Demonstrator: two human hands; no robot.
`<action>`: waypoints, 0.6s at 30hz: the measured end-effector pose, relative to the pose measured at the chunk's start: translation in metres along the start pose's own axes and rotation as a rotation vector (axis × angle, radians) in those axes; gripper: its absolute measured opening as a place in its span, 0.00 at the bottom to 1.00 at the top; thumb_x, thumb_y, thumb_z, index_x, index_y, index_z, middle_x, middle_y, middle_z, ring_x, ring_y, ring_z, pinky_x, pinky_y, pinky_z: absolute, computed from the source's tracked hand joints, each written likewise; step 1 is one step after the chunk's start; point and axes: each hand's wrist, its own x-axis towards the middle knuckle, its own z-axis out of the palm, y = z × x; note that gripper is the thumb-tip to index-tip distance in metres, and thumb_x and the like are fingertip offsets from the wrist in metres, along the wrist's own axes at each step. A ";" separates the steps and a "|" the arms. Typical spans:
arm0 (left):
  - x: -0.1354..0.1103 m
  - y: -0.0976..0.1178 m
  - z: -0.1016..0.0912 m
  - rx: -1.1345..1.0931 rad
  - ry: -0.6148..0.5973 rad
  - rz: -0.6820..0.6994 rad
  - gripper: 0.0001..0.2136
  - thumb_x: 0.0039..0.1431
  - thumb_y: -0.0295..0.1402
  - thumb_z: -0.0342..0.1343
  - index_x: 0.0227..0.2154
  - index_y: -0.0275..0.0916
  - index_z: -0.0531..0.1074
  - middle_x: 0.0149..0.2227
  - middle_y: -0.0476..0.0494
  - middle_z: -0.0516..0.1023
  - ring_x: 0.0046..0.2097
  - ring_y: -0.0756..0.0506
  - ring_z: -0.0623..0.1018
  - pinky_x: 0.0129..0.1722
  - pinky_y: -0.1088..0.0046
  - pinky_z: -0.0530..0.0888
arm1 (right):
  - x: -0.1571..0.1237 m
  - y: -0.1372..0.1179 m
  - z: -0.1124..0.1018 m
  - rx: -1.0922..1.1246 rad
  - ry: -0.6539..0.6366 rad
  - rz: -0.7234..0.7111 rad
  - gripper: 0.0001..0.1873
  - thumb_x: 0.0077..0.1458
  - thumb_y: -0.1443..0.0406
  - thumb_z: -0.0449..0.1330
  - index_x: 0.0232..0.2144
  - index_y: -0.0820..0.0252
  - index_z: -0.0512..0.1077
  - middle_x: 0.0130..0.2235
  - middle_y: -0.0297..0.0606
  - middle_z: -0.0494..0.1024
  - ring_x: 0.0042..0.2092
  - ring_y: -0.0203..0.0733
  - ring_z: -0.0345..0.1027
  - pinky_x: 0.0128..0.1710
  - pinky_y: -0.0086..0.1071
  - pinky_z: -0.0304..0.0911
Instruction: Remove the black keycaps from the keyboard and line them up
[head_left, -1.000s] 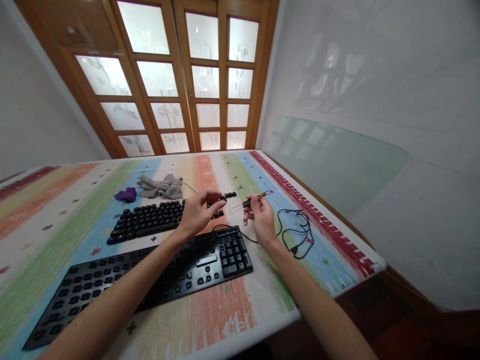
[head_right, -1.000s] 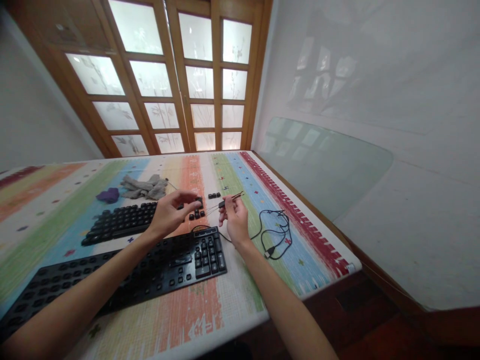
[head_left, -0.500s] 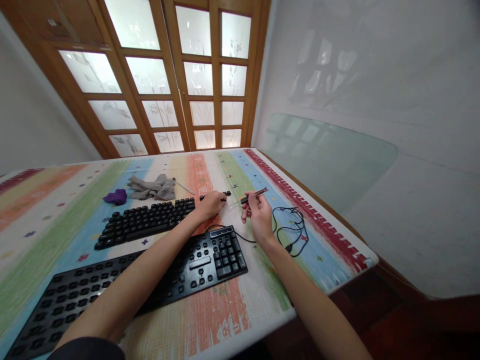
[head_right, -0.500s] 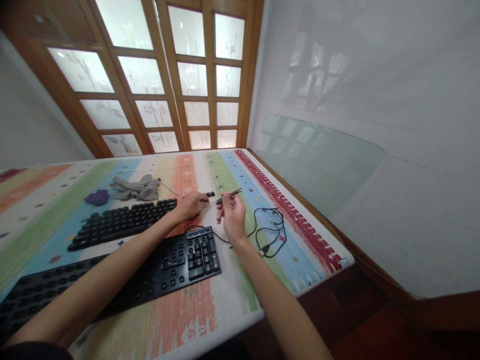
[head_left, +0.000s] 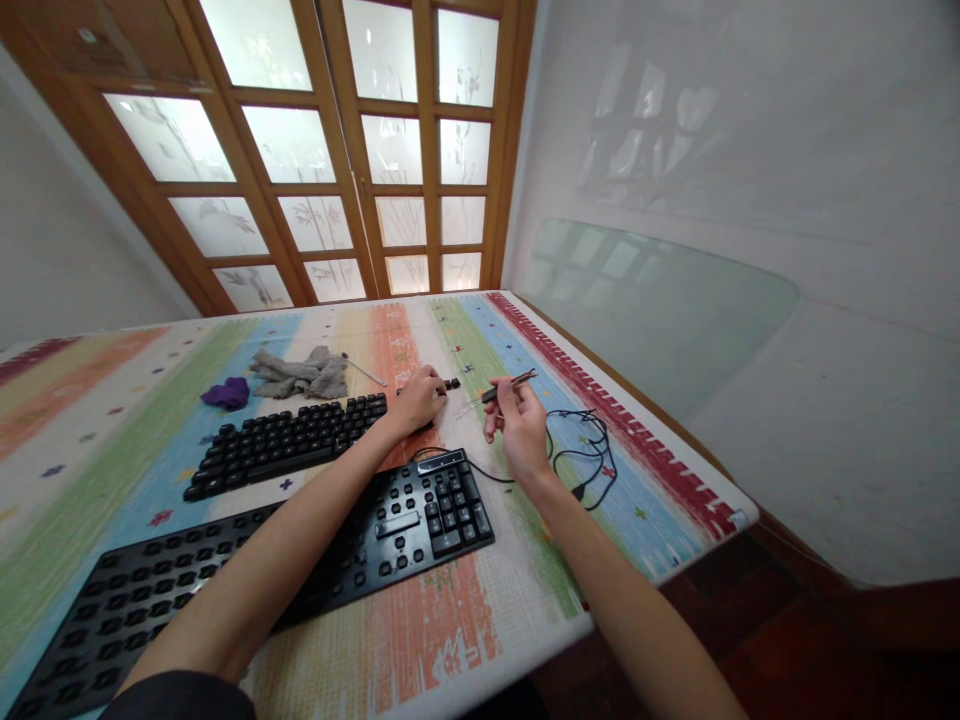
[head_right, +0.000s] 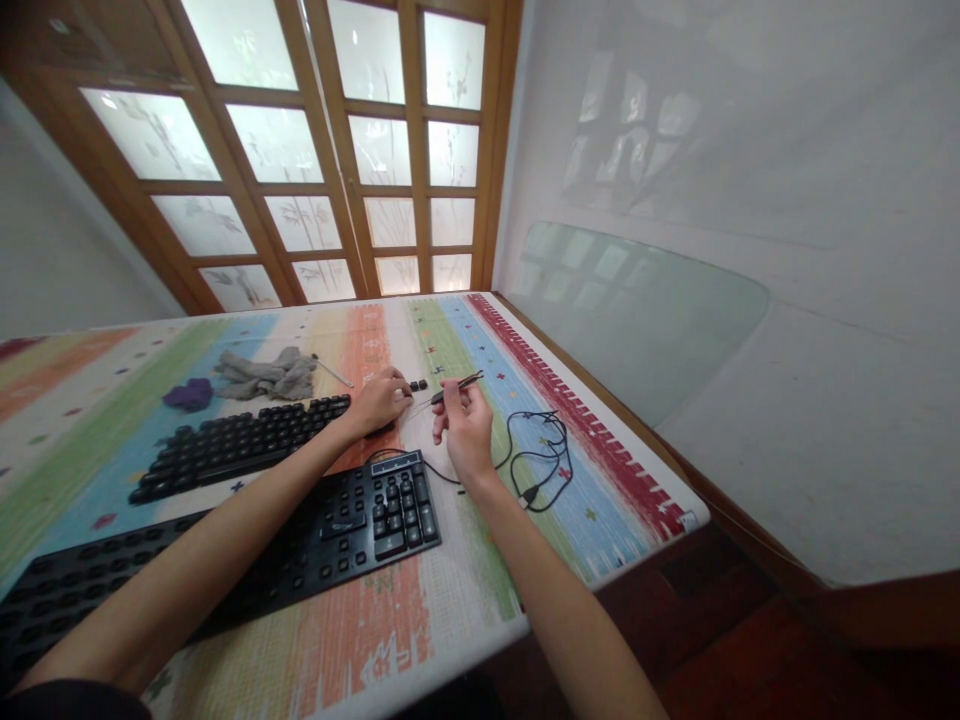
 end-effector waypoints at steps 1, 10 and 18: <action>0.000 -0.001 0.001 -0.013 0.014 0.003 0.06 0.54 0.25 0.56 0.31 0.36 0.79 0.41 0.39 0.73 0.45 0.41 0.74 0.48 0.64 0.72 | 0.000 0.000 0.000 -0.002 0.001 0.001 0.27 0.49 0.43 0.63 0.36 0.61 0.69 0.22 0.26 0.68 0.15 0.28 0.59 0.11 0.23 0.56; 0.001 -0.007 0.002 -0.040 0.040 0.035 0.04 0.52 0.25 0.57 0.29 0.37 0.77 0.40 0.41 0.70 0.46 0.41 0.72 0.50 0.62 0.72 | 0.000 0.001 0.000 -0.025 -0.035 0.018 0.28 0.49 0.43 0.64 0.35 0.61 0.68 0.22 0.26 0.68 0.15 0.28 0.60 0.11 0.24 0.55; -0.011 -0.003 -0.010 -0.001 0.077 0.076 0.08 0.52 0.26 0.58 0.35 0.37 0.76 0.42 0.40 0.70 0.47 0.39 0.72 0.49 0.59 0.72 | 0.002 -0.010 -0.009 -0.154 -0.227 -0.009 0.24 0.52 0.46 0.63 0.33 0.62 0.70 0.21 0.28 0.69 0.16 0.29 0.60 0.13 0.24 0.55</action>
